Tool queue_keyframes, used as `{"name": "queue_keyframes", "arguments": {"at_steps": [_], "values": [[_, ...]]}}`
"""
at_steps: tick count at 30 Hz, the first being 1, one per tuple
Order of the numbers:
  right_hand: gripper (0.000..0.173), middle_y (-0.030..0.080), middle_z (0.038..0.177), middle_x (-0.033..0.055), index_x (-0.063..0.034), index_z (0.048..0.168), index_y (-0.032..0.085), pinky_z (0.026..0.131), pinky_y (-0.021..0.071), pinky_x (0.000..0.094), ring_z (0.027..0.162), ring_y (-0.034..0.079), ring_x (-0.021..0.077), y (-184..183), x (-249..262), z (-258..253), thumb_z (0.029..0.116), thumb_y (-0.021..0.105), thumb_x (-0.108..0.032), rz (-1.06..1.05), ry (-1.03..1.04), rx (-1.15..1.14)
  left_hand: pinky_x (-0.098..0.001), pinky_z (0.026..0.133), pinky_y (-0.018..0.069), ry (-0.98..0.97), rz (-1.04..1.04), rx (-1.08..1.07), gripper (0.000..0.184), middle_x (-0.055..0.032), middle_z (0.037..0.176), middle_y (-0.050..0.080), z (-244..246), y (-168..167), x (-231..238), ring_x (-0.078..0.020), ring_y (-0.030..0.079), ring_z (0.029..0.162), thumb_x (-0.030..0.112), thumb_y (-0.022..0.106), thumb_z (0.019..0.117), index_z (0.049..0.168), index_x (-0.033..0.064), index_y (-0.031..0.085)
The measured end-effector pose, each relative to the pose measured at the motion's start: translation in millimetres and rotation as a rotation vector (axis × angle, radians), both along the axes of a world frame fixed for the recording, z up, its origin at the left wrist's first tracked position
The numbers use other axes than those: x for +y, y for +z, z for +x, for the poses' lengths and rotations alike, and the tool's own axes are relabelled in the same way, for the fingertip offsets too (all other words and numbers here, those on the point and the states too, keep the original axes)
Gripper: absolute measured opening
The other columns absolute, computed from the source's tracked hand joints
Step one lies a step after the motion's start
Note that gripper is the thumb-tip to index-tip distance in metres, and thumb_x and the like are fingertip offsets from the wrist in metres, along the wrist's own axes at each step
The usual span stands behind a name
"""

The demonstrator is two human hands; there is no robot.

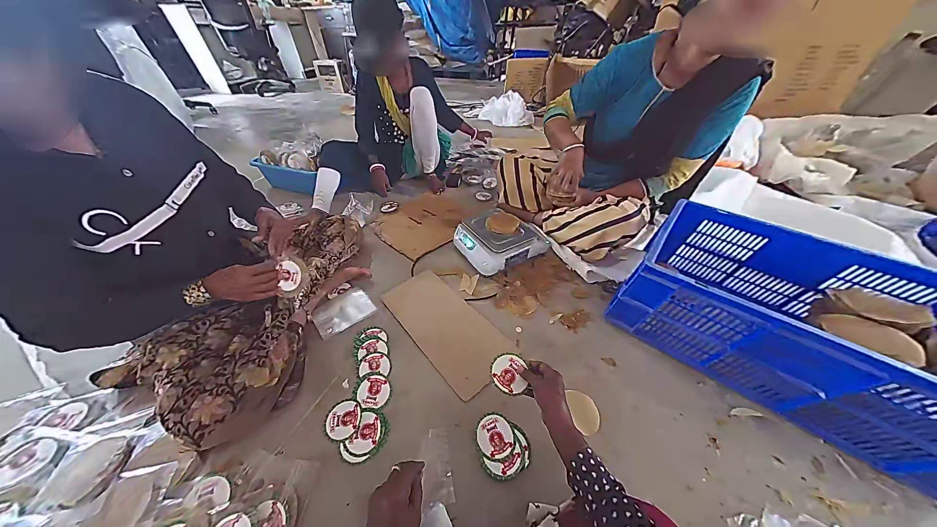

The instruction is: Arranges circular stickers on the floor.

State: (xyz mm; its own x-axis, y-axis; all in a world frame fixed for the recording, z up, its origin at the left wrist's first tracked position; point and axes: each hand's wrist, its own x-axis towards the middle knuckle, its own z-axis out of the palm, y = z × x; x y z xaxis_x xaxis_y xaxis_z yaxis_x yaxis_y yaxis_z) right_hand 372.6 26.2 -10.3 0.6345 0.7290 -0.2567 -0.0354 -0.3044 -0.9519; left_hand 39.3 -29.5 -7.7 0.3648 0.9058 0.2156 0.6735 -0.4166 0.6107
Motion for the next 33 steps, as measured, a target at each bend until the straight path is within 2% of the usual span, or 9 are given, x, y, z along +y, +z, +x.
{"name": "queue_keyframes", "arguments": {"at_steps": [6,11,19,22,29,33], "values": [[0.023,0.071,0.098,0.0162,0.0024,0.113,0.068,0.075,0.0598,0.0415,0.082,0.070,0.0229,-2,1,1,0.0965,0.072,-0.014,-0.021,0.004,-0.015,-0.0533,0.073,0.0606,-0.029,-0.045,-0.002,0.021,-0.0226,0.092,0.074,0,7,0,-0.0379,0.074,0.078,0.000,0.060,0.0933,0.107,-0.0063,0.074],[0.024,0.071,0.096,0.0162,0.0052,0.111,0.068,0.076,0.0577,0.0397,0.082,0.068,0.0210,4,-1,-2,0.0951,0.073,-0.012,0.010,0.009,-0.036,-0.0552,0.079,0.0596,-0.044,-0.092,0.022,0.024,-0.0255,0.096,0.074,0,13,0,-0.0417,0.074,0.084,0.002,0.057,0.0965,0.111,-0.0071,0.073],[0.026,0.071,0.099,0.0163,0.0035,0.113,0.069,0.080,0.0571,0.0422,0.086,0.069,0.0227,-1,0,0,0.0946,0.074,-0.014,-0.025,0.014,-0.064,-0.0539,0.075,0.0602,-0.043,-0.066,-0.006,0.023,-0.0245,0.094,0.074,-1,11,0,-0.0401,0.074,0.081,0.001,0.058,0.0951,0.110,-0.0073,0.073],[0.025,0.072,0.098,0.0155,0.0028,0.112,0.069,0.078,0.0578,0.0421,0.085,0.069,0.0224,-1,0,-1,0.0946,0.074,-0.014,-0.026,0.015,-0.050,-0.0534,0.073,0.0602,-0.043,-0.062,-0.005,0.022,-0.0242,0.092,0.074,-1,11,0,-0.0392,0.074,0.078,0.002,0.058,0.0951,0.109,-0.0072,0.074],[0.024,0.072,0.098,0.0164,0.0030,0.113,0.068,0.076,0.0591,0.0419,0.083,0.070,0.0229,-5,1,0,0.0953,0.073,-0.013,-0.031,0.014,-0.030,-0.0523,0.075,0.0610,-0.050,-0.045,-0.028,0.022,-0.0234,0.096,0.074,-2,11,0,-0.0378,0.074,0.080,0.000,0.059,0.0939,0.108,-0.0070,0.074],[0.024,0.072,0.098,0.0166,0.0029,0.113,0.068,0.076,0.0593,0.0425,0.083,0.070,0.0236,-5,0,0,0.0957,0.072,-0.014,-0.032,0.018,-0.028,-0.0516,0.072,0.0609,-0.039,-0.042,-0.019,0.021,-0.0224,0.093,0.074,-1,10,0,-0.0364,0.074,0.076,0.001,0.059,0.0940,0.108,-0.0060,0.074]]}}
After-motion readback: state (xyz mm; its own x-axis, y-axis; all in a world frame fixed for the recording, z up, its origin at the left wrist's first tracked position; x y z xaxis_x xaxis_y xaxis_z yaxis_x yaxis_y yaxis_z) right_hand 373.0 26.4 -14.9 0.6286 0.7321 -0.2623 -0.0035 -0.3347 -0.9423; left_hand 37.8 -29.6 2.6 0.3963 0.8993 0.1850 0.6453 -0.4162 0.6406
